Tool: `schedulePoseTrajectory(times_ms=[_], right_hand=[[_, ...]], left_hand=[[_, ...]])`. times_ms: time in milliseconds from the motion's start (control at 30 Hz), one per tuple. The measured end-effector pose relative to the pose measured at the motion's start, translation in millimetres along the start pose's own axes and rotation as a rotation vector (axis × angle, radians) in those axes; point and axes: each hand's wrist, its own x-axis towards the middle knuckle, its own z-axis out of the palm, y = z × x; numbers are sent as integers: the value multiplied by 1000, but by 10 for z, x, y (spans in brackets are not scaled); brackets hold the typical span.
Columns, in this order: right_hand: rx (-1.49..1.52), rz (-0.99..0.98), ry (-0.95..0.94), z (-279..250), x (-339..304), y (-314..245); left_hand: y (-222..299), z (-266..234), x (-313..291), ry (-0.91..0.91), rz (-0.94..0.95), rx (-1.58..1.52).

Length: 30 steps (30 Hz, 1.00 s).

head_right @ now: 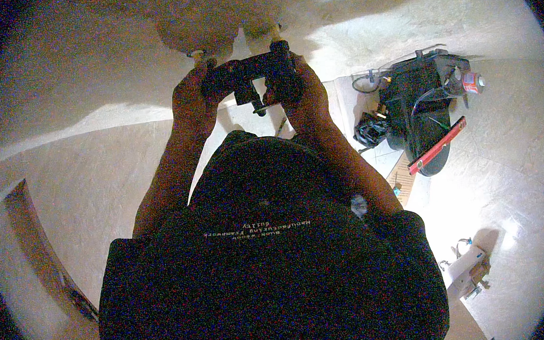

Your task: The person prepares a shower fixture for installation by applying plumber's tape to the threaded connections and then positioning the fixture against the wall mounting points.

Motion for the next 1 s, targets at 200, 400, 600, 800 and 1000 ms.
schedulePoseTrajectory(times_ms=[200,400,600,800,1000], right_hand=[[151,3,-75,-53,23,76],[-21,-81,-137,5,-214,42],[-522,-201,-58,-156,-175,63],[120,107,-222,-234,5,-160],[-62,75,-27,57,51,-245]], left_hand=[[150,111,-97,-29,197,448],[100,107,-110,40,160,131],[107,65,-70,-14,250,510],[104,76,-101,25,89,41],[36,29,-15,29,159,285]])
